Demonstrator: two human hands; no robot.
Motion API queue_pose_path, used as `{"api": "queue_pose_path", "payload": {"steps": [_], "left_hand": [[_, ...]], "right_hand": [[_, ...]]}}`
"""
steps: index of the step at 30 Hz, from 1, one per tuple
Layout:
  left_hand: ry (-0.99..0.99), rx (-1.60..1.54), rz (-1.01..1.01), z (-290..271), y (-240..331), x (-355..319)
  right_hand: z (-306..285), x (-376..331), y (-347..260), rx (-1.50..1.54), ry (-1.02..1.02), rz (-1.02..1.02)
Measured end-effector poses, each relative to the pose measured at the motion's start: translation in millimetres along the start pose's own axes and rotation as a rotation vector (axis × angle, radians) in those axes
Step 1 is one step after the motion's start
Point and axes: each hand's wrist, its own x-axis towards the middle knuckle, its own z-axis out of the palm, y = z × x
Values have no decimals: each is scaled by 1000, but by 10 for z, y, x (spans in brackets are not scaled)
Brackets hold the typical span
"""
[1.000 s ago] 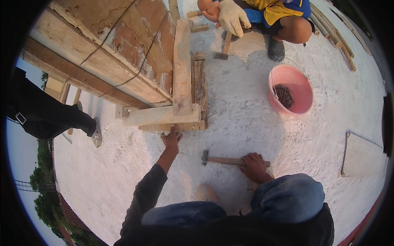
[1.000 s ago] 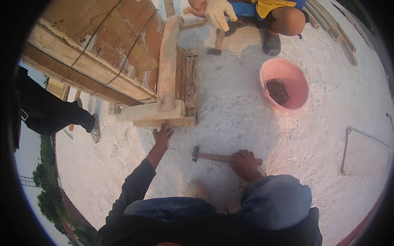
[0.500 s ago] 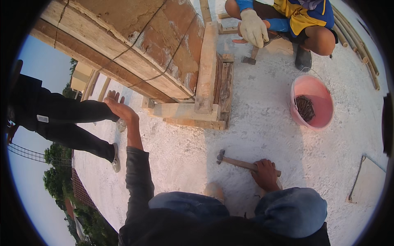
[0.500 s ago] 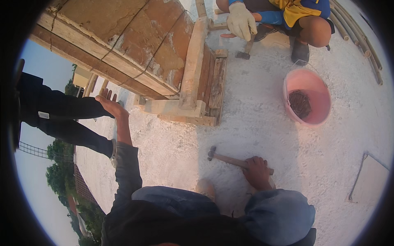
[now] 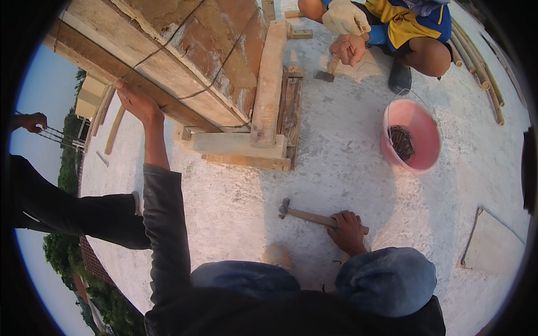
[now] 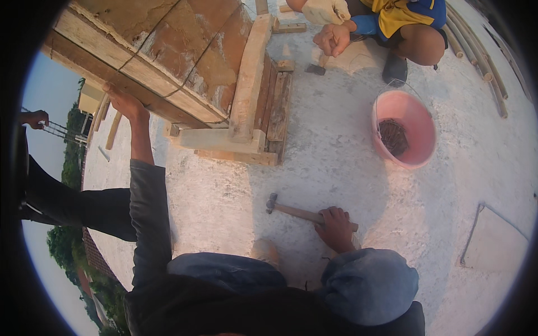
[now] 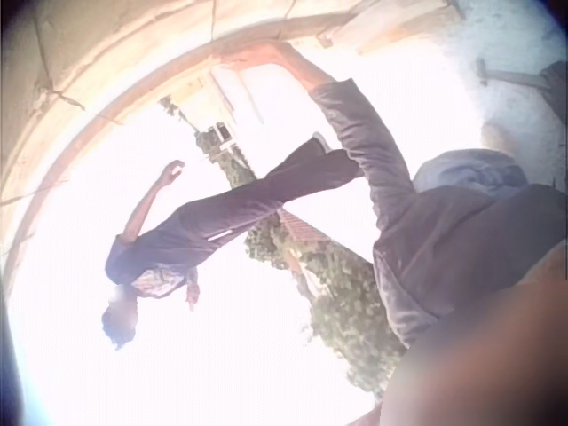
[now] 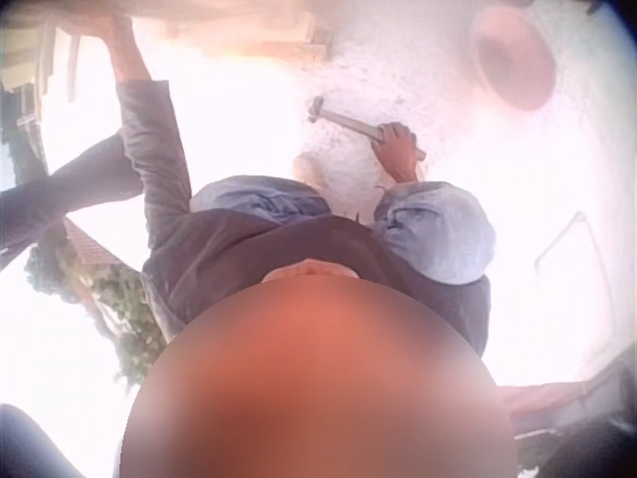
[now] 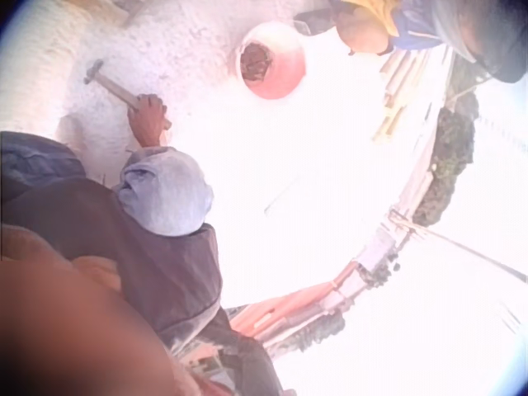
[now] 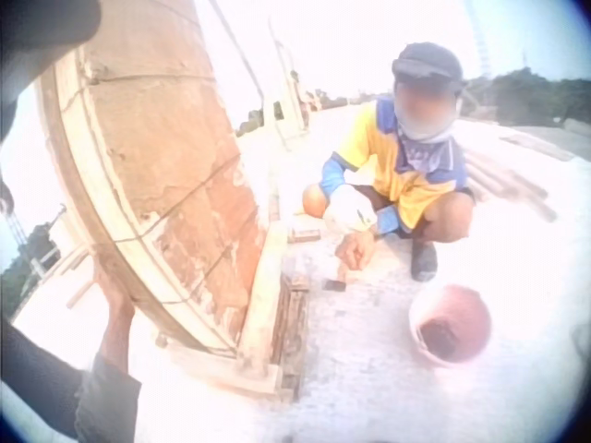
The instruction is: The person assembles a wooden structure by placing planks and using a hammer to drive nails into the frame. The person repeatedly positions planks and hammers nails to secure them.
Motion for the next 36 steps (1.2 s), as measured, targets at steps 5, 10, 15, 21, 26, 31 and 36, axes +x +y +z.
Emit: {"api": "queue_pose_path", "payload": {"steps": [5, 10, 15, 21, 26, 31, 36], "left_hand": [[55, 42, 52, 90, -73, -27], [36, 130, -57, 59, 98, -22], [158, 74, -264, 154, 104, -28], [163, 211, -19, 98, -114, 113], [150, 292, 86, 100, -29, 33], [168, 191, 108, 192, 74, 9], [184, 266, -57, 150, 188, -50]], "right_hand": [[-21, 24, -27, -5, -19, 18], [-32, 50, -70, -43, -37, 38], [-68, 77, -90, -38, -57, 47], [-48, 121, -109, -123, -96, 26], [0, 74, -95, -119, -62, 7], [51, 57, -55, -104, -32, 16], [65, 33, -42, -116, -27, -15]]}}
